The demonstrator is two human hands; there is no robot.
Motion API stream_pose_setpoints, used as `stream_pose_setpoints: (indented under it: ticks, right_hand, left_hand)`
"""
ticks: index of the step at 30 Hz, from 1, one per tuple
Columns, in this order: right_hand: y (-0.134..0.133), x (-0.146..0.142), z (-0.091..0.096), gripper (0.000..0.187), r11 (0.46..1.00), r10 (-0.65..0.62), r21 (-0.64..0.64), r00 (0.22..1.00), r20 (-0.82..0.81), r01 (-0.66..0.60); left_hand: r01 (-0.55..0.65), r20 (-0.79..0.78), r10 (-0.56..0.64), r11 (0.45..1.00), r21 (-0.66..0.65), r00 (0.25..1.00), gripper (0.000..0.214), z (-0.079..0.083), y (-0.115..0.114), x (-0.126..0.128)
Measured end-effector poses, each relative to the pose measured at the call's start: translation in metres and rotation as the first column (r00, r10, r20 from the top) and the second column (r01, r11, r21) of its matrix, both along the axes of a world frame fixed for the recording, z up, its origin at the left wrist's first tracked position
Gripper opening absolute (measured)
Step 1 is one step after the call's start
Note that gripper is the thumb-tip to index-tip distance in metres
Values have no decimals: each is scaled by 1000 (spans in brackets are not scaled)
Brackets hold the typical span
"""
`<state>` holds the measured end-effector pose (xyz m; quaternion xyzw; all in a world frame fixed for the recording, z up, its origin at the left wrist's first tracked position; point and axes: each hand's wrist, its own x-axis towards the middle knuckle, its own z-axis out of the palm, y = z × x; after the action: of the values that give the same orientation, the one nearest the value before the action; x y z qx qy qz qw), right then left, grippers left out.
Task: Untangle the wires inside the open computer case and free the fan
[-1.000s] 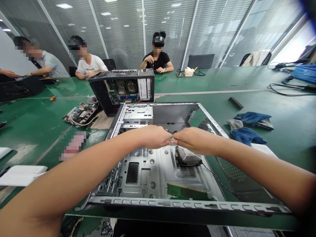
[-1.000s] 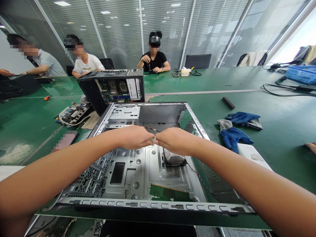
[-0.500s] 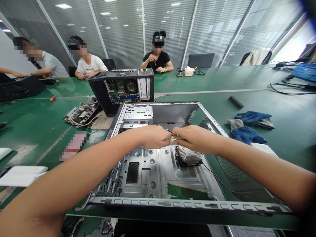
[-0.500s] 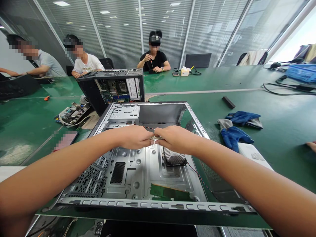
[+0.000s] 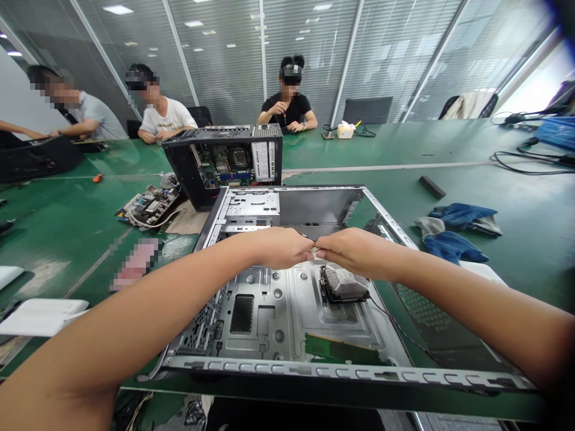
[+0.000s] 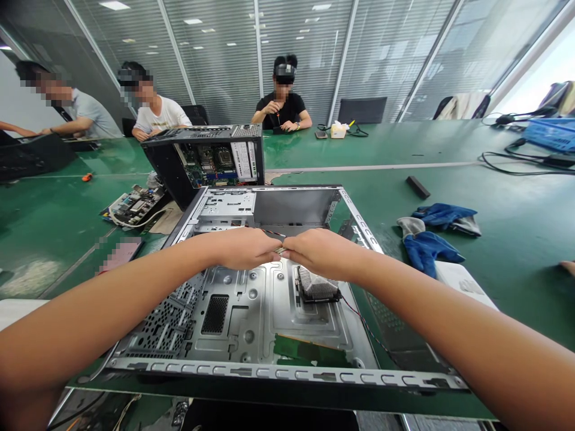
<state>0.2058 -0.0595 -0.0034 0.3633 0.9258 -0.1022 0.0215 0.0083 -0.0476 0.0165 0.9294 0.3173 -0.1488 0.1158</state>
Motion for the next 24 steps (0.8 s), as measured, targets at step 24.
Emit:
stream_pose_setpoints:
  ticks: [24]
  right_hand:
    - [0, -2, -2, 28, 998, 6, 62, 1000, 19, -8]
  left_hand:
    - [22, -24, -22, 1000, -7, 999, 43, 1, 2, 0]
